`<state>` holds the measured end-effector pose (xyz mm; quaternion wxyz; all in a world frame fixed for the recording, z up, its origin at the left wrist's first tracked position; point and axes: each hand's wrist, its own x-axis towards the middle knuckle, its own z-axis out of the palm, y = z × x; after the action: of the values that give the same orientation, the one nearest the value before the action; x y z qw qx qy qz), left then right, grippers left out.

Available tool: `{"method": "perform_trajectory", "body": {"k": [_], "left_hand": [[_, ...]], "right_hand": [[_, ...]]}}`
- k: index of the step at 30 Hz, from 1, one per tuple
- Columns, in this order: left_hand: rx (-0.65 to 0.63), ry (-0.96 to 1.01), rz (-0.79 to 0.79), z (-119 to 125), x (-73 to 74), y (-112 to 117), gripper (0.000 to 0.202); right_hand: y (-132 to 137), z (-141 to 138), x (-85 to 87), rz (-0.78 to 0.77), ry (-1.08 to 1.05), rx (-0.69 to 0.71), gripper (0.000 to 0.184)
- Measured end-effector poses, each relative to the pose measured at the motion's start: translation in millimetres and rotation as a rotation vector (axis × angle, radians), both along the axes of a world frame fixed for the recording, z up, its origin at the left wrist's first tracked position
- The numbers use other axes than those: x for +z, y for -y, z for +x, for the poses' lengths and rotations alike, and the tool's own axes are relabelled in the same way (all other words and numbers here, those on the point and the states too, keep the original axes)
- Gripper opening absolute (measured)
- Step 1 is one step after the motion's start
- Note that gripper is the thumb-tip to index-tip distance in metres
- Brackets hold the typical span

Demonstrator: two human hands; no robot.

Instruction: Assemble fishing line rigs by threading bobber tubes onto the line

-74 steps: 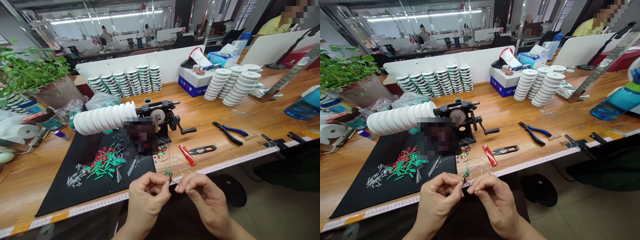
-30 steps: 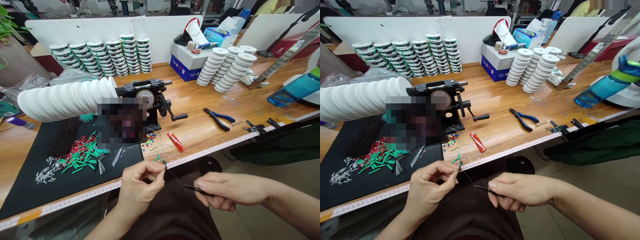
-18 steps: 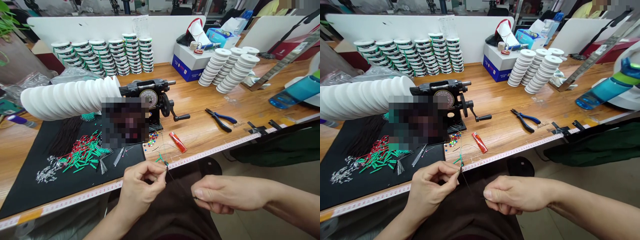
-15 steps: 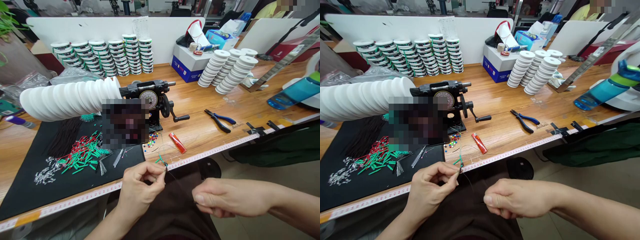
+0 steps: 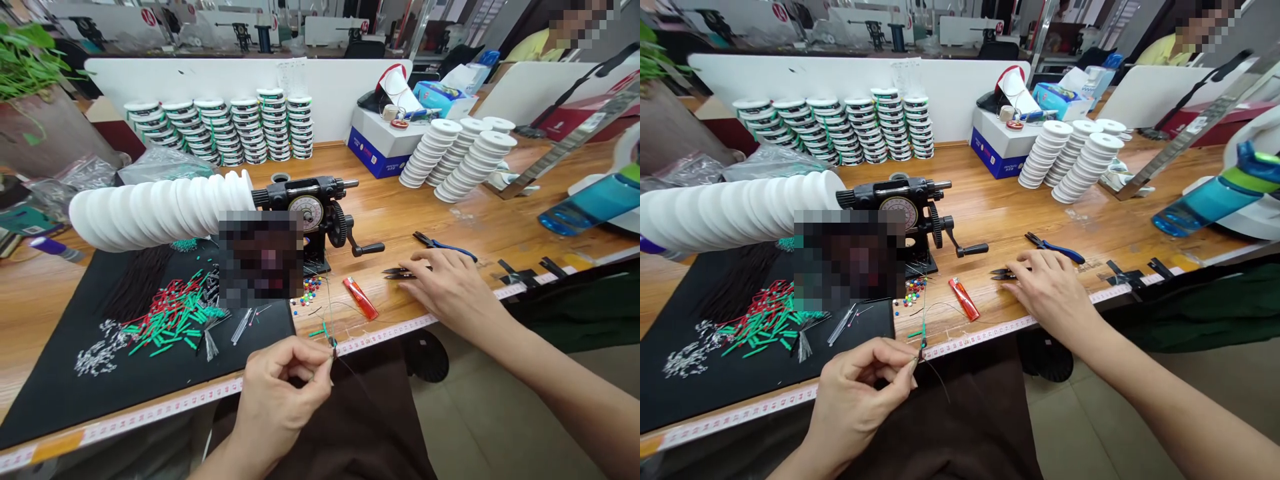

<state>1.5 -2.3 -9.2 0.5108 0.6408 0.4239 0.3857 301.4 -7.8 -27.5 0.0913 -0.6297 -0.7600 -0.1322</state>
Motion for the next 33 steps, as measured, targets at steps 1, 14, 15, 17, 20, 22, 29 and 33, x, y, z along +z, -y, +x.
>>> {"method": "perform_trajectory", "body": {"k": [1, 14, 15, 17, 20, 22, 29, 33], "left_hand": [[0.002, -0.004, 0.021, 0, -0.1, 1, 0.012], [0.045, -0.012, -0.027, -3, 2.4, 2, 0.011], [0.045, -0.001, -0.054, -4, 1.6, 2, 0.011], [0.038, 0.012, -0.085, -3, -0.1, 1, 0.010], [0.023, 0.020, -0.092, -1, -1.9, 0, 0.008], [0.011, 0.022, -0.084, 1, -2.3, -1, 0.008], [0.004, 0.025, -0.076, 6, -3.3, -2, 0.007], [0.007, 0.031, -0.079, 7, -4.7, 0, 0.008]], "right_hand": [[1, -11, 4.0, -0.005, -0.049, 0.005, 0.037], [-3, -71, 11.0, -0.187, -0.630, -0.078, 0.021], [9, -71, 15.1, -0.239, -0.774, -0.085, 0.020], [33, -74, 20.8, -0.423, -1.037, -0.071, 0.025], [66, -86, 16.7, -0.755, -1.346, -0.026, 0.044], [81, -97, 5.6, -0.893, -1.545, -0.015, 0.050], [102, -121, -26.0, -0.877, -1.931, -0.070, 0.045], [100, -126, -29.6, -0.783, -1.926, -0.007, 0.064]]}}
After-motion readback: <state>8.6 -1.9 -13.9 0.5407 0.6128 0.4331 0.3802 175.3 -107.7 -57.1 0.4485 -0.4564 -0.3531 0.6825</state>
